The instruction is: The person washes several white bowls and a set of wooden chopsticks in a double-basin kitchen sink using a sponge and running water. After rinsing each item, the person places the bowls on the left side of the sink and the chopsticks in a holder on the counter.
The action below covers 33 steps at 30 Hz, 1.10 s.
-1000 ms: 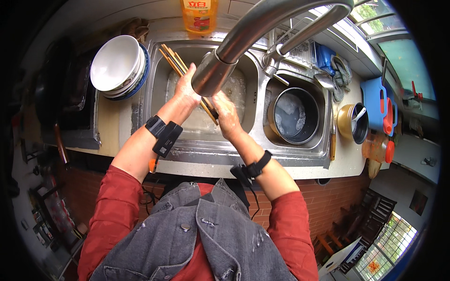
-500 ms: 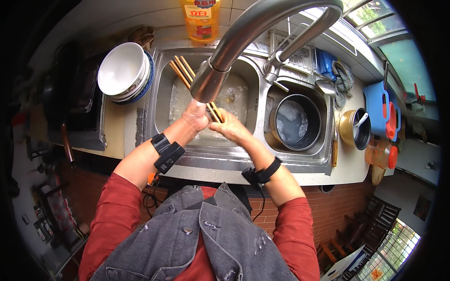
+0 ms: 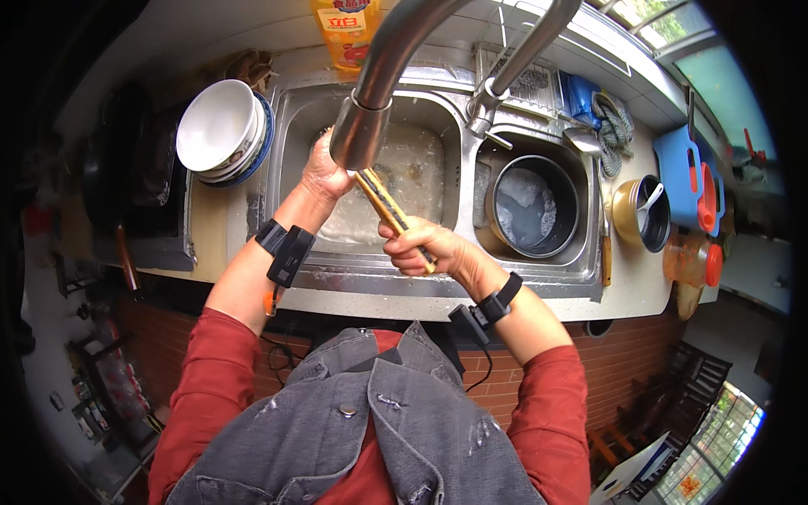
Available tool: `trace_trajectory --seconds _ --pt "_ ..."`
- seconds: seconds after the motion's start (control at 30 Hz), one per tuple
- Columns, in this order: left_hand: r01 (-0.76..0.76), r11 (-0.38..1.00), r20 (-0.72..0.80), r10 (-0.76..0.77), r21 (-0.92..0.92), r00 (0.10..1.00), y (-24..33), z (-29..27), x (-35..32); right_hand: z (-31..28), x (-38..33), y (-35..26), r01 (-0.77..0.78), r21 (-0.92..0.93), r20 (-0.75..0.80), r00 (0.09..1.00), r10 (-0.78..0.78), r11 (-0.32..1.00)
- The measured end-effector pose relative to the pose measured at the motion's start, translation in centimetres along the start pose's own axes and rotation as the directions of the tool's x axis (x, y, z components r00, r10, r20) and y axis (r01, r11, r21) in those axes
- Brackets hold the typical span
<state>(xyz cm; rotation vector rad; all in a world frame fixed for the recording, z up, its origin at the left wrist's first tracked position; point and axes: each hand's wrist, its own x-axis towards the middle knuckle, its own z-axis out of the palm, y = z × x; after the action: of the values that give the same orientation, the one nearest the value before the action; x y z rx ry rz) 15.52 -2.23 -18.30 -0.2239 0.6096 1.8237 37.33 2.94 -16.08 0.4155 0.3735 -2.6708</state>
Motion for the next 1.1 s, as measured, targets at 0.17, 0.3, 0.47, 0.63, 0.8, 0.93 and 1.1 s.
trace_trajectory --seconds 0.17,0.3,0.47,0.63,0.8,0.93,1.1 --pt "0.025 0.99 0.354 0.026 -0.139 0.935 0.6 3.2 -0.9 0.5 -0.9 -0.9 -0.068 0.104 0.211 0.976 0.045 0.992" --pt "-0.071 0.991 -0.21 0.093 0.113 0.973 -0.7 4.0 -0.7 0.9 -1.2 -1.7 -0.236 -0.695 -0.462 0.87 -0.172 0.679" --pt "-0.232 0.971 -0.472 0.229 0.052 0.851 -2.6 3.8 -0.1 0.5 -1.5 -1.7 -0.535 -0.827 -0.317 0.701 -0.639 -0.176" --pt "-0.188 0.977 -0.464 0.212 0.099 0.86 -1.7 2.8 0.6 -0.4 -1.5 -1.4 -0.552 -0.77 -0.167 0.659 -0.734 -0.32" --pt "-0.134 0.984 -0.227 0.157 0.115 0.961 -1.1 2.0 0.5 -0.6 -2.2 -2.0 -0.174 -0.854 -0.338 0.902 -0.269 0.491" --pt "-0.151 0.989 -0.161 0.149 -0.003 0.976 -1.6 2.4 0.4 0.0 -2.3 -2.6 -0.066 -0.263 -0.092 0.995 0.043 0.962" --pt "-0.103 0.981 -0.42 0.163 0.162 0.893 -3.5 2.0 0.2 1.5 -0.1 -2.4 -0.099 -0.396 -0.286 0.958 -0.021 0.913"
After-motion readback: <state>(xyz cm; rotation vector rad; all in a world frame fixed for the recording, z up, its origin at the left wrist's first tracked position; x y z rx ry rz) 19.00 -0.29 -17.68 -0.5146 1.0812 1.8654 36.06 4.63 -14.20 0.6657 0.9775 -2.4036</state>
